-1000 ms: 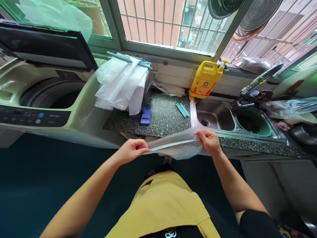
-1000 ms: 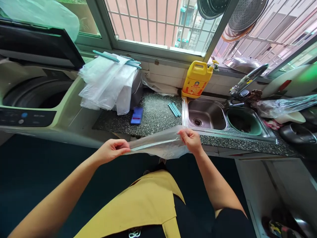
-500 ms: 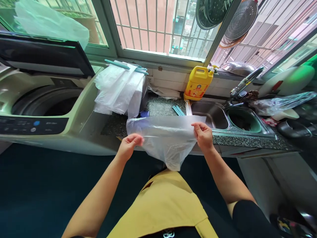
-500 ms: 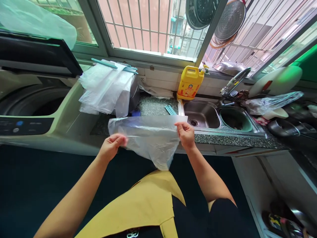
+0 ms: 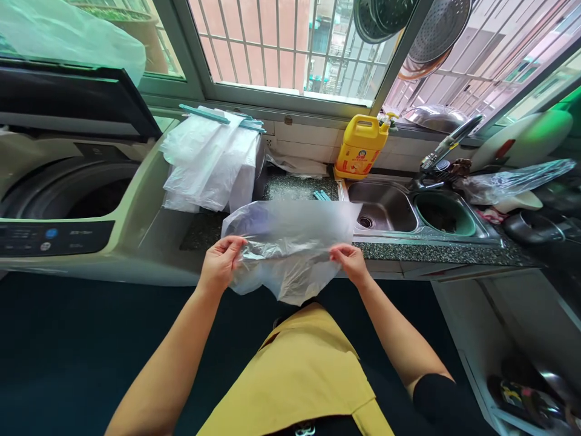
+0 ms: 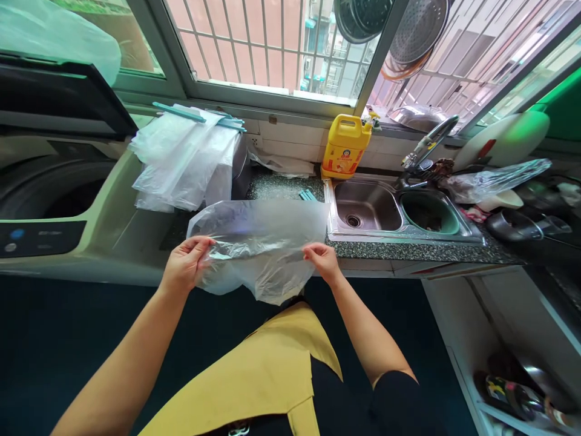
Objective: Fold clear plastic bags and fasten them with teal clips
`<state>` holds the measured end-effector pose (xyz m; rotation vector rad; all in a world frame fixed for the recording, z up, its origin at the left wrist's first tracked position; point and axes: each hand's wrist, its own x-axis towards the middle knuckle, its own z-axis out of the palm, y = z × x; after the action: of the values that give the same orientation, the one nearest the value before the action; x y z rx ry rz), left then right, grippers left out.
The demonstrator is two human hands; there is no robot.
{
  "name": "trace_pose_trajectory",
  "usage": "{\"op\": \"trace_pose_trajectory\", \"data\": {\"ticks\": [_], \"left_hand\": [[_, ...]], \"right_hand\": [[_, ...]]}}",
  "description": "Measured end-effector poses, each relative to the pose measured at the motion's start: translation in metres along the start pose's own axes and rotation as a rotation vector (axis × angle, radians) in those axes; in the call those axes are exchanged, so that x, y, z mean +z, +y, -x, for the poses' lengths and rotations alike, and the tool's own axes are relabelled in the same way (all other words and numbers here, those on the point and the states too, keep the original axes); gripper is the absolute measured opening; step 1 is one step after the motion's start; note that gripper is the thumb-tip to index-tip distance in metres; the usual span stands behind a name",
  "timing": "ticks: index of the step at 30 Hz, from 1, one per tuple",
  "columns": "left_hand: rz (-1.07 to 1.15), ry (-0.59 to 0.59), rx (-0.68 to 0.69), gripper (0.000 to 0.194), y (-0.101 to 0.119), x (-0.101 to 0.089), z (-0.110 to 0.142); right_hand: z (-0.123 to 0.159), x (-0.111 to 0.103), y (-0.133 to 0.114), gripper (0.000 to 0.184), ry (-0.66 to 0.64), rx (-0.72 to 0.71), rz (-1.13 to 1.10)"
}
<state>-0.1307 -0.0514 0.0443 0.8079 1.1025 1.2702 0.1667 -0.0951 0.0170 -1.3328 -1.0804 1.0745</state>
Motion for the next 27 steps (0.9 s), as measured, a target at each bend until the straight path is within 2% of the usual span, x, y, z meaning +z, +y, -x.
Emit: {"op": "trace_pose_trajectory", "data": {"ticks": [2, 5, 7, 10, 13, 16, 20, 23, 27], "left_hand": [[0.039, -0.038, 0.037, 0.031, 0.002, -0.009, -0.004], [0.119, -0.147, 0.104, 0.059, -0.003, -0.021, -0.004], [0.021, -0.200, 0.047, 0.066, -0.014, -0.027, -0.002], [-0.193, -0.151, -0.050, 0.038, -0.032, -0.031, 0.001], [-0.230, -0.067, -0.039, 0.025, -0.038, -0.030, 0.002], [-0.185, -0.039, -0.046, 0.022, -0.033, -0.028, 0.001], [-0.049, 0.013, -0.065, 0.024, -0.029, -0.028, 0.002], [-0.014, 0.018, -0.091, 0.025, -0.031, -0.032, 0.004], [0.023, -0.019, -0.146, 0.028, -0.033, -0.038, 0.003]], "right_hand": [[0.002, 0.006, 0.009, 0.043, 0.039, 0.041, 0.002], [0.000, 0.009, 0.010, 0.039, 0.074, 0.051, -0.061], [-0.001, 0.010, 0.007, 0.039, 0.105, 0.044, -0.092], [-0.002, 0.008, 0.002, 0.040, 0.159, 0.047, -0.077], [-0.001, 0.005, 0.000, 0.044, 0.189, 0.064, -0.014], [-0.001, 0.002, -0.002, 0.050, 0.161, 0.053, -0.047], [0.005, 0.000, 0.000, 0.065, 0.002, 0.075, -0.170], [0.013, 0.002, 0.008, 0.054, -0.062, 0.142, -0.077], [0.016, 0.011, 0.014, 0.043, -0.041, 0.146, -0.007]]}}
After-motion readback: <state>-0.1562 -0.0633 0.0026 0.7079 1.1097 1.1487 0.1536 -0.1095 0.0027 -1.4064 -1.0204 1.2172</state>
